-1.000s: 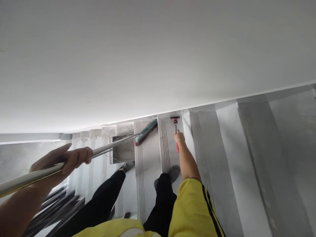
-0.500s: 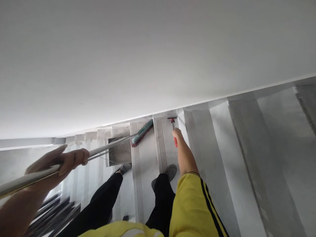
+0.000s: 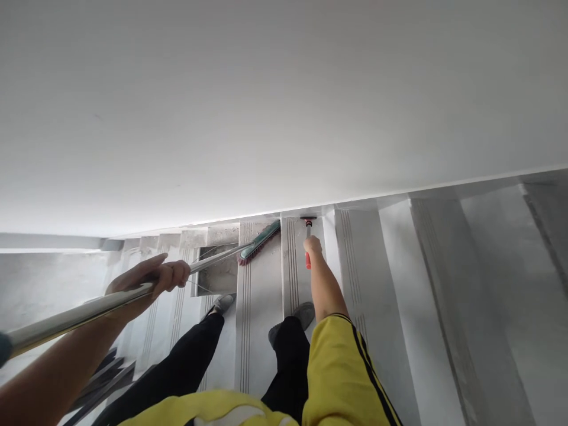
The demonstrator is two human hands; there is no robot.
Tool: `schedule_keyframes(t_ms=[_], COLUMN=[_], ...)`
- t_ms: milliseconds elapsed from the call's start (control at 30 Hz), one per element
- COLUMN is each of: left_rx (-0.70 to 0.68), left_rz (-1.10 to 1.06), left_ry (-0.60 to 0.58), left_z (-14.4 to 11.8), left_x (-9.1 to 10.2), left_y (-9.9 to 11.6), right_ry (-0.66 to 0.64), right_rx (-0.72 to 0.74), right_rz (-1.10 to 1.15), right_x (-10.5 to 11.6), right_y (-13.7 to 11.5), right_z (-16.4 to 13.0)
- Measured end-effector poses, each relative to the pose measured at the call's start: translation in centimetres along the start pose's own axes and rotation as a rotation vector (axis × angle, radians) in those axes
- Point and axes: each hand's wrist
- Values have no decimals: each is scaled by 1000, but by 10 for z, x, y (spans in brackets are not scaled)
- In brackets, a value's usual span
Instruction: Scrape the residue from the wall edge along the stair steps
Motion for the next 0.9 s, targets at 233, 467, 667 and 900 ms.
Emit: schedule_keyframes(t_ms=[233,467,667,900], left_rx=[-251,-98,224,288], left_rz=[156,107,10,-49], left_ry=[-162,-38,-79,-284], left_z=[3,2,-33,-63], left_x=[2,-22,-29,-7], left_y=[-9,35,157,209], right_ry=[-21,-47,-313,-327], right_rx=[-143,-229,-224,-108], right_rz=[261,955,1494,2170], right_x=[-21,-40,-114,-130], right_y=[1,6,-76,-160], right_z=[-61,-209,-338,-406])
Point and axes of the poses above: each hand's wrist, its own z-axis towards the middle knuckle, its own x-axis out of the back of the hand, y = z × x, and after that the axes turned 11 degrees about z, right-handed
